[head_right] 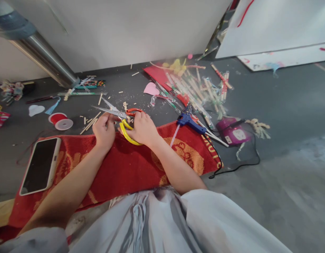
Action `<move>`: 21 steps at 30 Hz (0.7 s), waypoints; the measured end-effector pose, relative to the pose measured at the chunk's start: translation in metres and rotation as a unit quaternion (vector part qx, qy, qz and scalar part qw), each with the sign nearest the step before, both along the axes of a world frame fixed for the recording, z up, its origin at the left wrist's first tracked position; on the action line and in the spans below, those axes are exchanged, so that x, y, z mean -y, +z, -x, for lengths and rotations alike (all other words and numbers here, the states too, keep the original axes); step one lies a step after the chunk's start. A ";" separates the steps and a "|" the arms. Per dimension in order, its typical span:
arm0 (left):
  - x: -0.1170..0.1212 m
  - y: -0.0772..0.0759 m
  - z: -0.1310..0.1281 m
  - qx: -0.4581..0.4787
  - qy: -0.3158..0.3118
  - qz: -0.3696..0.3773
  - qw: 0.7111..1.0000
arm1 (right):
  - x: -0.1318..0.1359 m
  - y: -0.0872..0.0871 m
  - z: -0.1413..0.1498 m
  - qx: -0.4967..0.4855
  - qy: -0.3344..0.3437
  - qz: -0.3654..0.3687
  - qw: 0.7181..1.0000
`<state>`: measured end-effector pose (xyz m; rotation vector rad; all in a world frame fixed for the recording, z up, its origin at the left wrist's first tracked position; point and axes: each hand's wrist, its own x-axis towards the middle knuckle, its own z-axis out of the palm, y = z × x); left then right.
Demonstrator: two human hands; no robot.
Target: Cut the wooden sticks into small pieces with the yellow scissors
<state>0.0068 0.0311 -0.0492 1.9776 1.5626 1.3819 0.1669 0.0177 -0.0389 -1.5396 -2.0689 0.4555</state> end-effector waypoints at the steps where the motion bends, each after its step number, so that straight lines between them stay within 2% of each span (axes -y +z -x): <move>1: 0.000 0.000 0.000 -0.004 0.001 0.001 1.000 | 0.000 0.000 0.000 0.001 -0.001 -0.001 1.000; 11: -0.002 0.001 0.002 -0.022 0.006 -0.004 1.000 | 0.000 0.004 -0.001 0.049 -0.017 0.005 0.999; 17: -0.004 -0.003 0.005 -0.038 0.004 0.012 0.999 | 0.000 0.001 -0.003 0.059 -0.022 -0.009 0.998; 21: -0.005 -0.006 0.008 -0.062 -0.004 0.016 0.998 | -0.001 0.002 -0.003 0.060 -0.023 0.008 0.998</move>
